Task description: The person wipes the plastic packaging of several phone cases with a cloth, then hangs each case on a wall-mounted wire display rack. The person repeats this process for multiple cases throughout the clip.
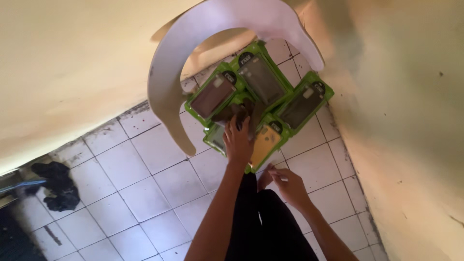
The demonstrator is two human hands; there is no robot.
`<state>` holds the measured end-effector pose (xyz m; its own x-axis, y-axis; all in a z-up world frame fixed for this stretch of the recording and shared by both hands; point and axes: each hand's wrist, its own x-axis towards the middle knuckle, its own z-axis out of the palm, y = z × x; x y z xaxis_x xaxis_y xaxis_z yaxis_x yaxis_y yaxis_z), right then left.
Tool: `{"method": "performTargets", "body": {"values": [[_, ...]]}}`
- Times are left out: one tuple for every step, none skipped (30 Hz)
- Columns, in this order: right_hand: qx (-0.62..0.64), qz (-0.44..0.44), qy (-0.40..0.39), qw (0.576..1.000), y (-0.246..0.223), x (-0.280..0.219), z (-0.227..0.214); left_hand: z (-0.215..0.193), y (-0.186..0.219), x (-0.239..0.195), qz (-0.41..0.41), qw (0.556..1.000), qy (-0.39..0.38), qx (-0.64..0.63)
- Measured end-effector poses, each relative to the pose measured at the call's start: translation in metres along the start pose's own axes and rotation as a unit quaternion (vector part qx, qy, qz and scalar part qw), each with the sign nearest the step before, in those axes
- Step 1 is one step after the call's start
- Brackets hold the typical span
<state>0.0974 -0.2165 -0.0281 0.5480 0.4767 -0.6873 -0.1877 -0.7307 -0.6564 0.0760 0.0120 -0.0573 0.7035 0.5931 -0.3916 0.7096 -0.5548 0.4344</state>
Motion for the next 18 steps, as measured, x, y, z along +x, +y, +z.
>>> {"method": "performTargets", "body": {"values": [[-0.001, 0.008, -0.005, 1.000, 0.001, 0.005, -0.003, 0.004, 0.002, 0.007, -0.013, 1.000, -0.014, -0.002], [0.000, 0.014, -0.011, 1.000, 0.000, 0.011, -0.005, 0.006, 0.002, 0.013, -0.026, 0.999, -0.026, -0.002], [0.001, 0.049, -0.022, 0.999, -0.002, 0.017, -0.008, 0.008, 0.001, 0.017, -0.038, 0.999, -0.038, -0.001], [0.005, 0.084, -0.030, 0.996, -0.006, 0.024, -0.009, 0.008, -0.001, 0.021, -0.028, 0.999, -0.015, -0.014], [0.009, 0.118, -0.038, 0.992, -0.012, 0.030, -0.011, 0.006, -0.002, 0.021, -0.018, 0.999, 0.009, -0.027], [0.076, 0.108, -0.038, 0.991, -0.019, 0.031, -0.013, 0.003, -0.001, 0.015, -0.012, 0.999, 0.032, -0.041], [0.142, 0.098, -0.038, 0.984, -0.028, 0.032, -0.016, -0.002, 0.002, 0.005, -0.012, 0.996, 0.041, -0.083], [0.207, 0.081, -0.035, 0.974, -0.041, 0.040, -0.021, -0.010, 0.007, -0.002, -0.008, 0.990, 0.056, -0.126], [0.325, 0.139, -0.037, 0.935, -0.055, 0.045, -0.026, -0.020, 0.014, -0.010, -0.005, 0.983, 0.070, -0.168], [0.438, 0.195, -0.040, 0.877, -0.069, 0.045, -0.029, -0.031, 0.027, -0.023, -0.048, 0.965, -0.016, -0.258], [0.543, 0.247, -0.042, 0.802, -0.082, 0.044, -0.035, -0.042, 0.044, -0.037, -0.089, 0.930, -0.102, -0.342], [0.588, 0.190, -0.083, 0.782, -0.091, 0.042, -0.041, -0.056, 0.057, -0.050, 0.042, 0.951, -0.084, -0.296], [0.622, 0.151, -0.114, 0.759, -0.098, 0.041, -0.047, -0.070, 0.069, -0.059, 0.172, 0.952, -0.065, -0.244], [0.660, 0.115, -0.139, 0.730, -0.104, 0.041, -0.052, -0.083, 0.082, -0.065, 0.210, 0.949, -0.050, -0.231], [0.702, 0.092, -0.152, 0.690, -0.107, 0.040, -0.057, -0.095, 0.095, -0.074, 0.248, 0.943, -0.036, -0.218], [0.738, 0.063, -0.169, 0.650, -0.108, 0.044, -0.066, -0.104, 0.106, -0.075, 0.287, 0.935, -0.018, -0.206], [0.764, 0.040, -0.180, 0.619, -0.107, 0.050, -0.074, -0.109, 0.114, -0.068, 0.228, 0.944, 0.004, -0.237], [0.766, 0.040, -0.158, 0.623, -0.104, 0.056, -0.085, -0.110, 0.122, -0.057, 0.167, 0.948, 0.029, -0.269]]}}
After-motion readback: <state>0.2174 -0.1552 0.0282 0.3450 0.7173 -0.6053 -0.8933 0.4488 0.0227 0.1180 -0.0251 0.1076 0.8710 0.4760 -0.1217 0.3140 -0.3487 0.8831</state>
